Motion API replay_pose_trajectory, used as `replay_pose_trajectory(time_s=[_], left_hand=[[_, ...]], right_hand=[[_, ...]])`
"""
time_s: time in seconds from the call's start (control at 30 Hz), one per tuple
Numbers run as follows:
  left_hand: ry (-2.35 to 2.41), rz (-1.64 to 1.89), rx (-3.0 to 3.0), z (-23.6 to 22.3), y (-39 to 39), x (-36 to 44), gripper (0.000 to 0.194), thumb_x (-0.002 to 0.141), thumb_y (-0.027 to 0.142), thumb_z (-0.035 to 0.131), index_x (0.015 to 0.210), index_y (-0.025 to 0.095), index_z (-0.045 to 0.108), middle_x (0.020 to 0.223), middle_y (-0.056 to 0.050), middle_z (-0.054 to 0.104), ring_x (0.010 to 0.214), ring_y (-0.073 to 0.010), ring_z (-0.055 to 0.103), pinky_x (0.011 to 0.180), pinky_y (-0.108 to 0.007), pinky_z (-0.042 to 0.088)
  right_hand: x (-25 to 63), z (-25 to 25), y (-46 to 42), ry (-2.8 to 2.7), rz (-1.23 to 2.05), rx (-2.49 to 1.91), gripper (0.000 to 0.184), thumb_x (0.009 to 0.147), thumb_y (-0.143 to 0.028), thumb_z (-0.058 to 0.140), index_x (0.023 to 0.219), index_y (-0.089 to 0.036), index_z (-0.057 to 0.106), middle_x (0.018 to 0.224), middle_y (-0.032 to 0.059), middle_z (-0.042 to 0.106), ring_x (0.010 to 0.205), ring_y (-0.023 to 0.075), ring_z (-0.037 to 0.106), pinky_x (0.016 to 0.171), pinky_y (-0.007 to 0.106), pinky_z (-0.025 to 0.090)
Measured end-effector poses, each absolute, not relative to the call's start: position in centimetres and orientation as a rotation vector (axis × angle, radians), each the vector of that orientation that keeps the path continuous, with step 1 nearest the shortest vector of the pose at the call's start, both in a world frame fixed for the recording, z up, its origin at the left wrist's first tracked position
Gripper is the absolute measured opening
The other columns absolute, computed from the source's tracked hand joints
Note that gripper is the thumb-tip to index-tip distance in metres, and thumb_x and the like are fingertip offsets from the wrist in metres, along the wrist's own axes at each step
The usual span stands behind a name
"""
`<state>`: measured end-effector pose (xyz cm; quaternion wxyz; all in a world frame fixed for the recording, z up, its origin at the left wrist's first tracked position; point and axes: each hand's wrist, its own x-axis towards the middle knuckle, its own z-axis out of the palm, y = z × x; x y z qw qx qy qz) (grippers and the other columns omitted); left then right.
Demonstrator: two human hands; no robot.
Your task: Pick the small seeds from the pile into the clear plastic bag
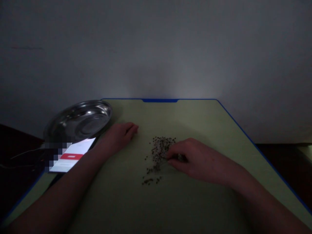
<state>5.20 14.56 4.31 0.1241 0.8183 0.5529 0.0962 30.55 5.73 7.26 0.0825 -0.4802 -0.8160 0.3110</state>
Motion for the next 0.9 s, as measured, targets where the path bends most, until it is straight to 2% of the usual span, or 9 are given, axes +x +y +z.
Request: replay_pose_trajectory(time_s=[0.07,0.2,0.37,0.5,0.67,0.8,0.9], left_hand=[[1.61,0.265,2.393,4.46,14.43,5.31,0.044,0.097,0.045,0.035,0.082,0.018,0.066,0.078,-0.006,0.07,0.065,-0.0165,0.059,0.061,-0.029,0.04],[1.569,0.292,2.39,4.46,14.3,5.3,0.043,0.096,0.048,0.036,0.084,0.019,0.065,0.079,-0.005,0.07,0.066,-0.0163,0.059,0.06,-0.029,0.038],[1.57,0.269,2.373,4.48,14.24,5.3,0.039,0.095,0.046,0.038,0.09,0.02,0.066,0.085,-0.006,0.071,0.071,-0.0178,0.061,0.063,-0.03,0.039],[1.559,0.28,2.366,4.36,14.22,5.27,0.036,0.094,0.046,0.041,0.089,0.02,0.066,0.081,-0.005,0.07,0.066,-0.017,0.06,0.061,-0.03,0.038],[1.558,0.32,2.367,3.78,14.49,5.01,0.025,0.09,0.04,0.049,0.098,0.021,0.064,0.08,-0.004,0.07,0.065,-0.0166,0.059,0.061,-0.029,0.039],[1.586,0.266,2.417,3.88,14.56,5.11,0.03,0.094,0.037,0.04,0.097,0.02,0.064,0.089,-0.007,0.072,0.074,-0.0195,0.062,0.065,-0.031,0.041],[1.608,0.233,2.421,4.17,14.42,5.31,0.037,0.096,0.041,0.034,0.094,0.02,0.065,0.089,-0.008,0.072,0.075,-0.0203,0.062,0.066,-0.031,0.041]], right_hand=[[30.64,7.18,5.69,-2.465,0.944,-1.448,0.013,0.088,-0.024,0.058,0.084,-0.02,0.07,0.07,-0.0017,0.066,0.06,0.0116,0.056,0.055,0.024,0.038],[30.69,7.27,5.53,-2.536,0.984,-1.426,0.013,0.086,-0.022,0.057,0.084,-0.021,0.07,0.073,-0.0017,0.067,0.062,0.012,0.057,0.056,0.024,0.038],[31.25,7.39,5.69,-2.514,1.072,-1.451,0.015,0.086,-0.022,0.056,0.085,-0.021,0.071,0.071,-0.0013,0.066,0.06,0.0126,0.056,0.054,0.024,0.038],[31.12,7.35,5.69,-2.536,1.095,-1.438,0.014,0.084,-0.019,0.057,0.081,-0.02,0.071,0.069,-0.0008,0.065,0.06,0.0132,0.056,0.053,0.024,0.036],[30.54,7.61,5.22,-2.598,1.07,-1.406,0.012,0.084,-0.022,0.059,0.081,-0.02,0.07,0.073,0.0001,0.065,0.065,0.0144,0.058,0.057,0.025,0.038],[30.7,7.65,5.3,-2.594,1.117,-1.405,0.012,0.084,-0.02,0.057,0.08,-0.02,0.069,0.072,-0.0008,0.065,0.063,0.0137,0.057,0.056,0.025,0.037],[30.58,7.53,5.36,-2.583,1.112,-1.406,0.012,0.085,-0.022,0.057,0.079,-0.02,0.068,0.071,-0.001,0.064,0.063,0.0134,0.057,0.056,0.024,0.037]])
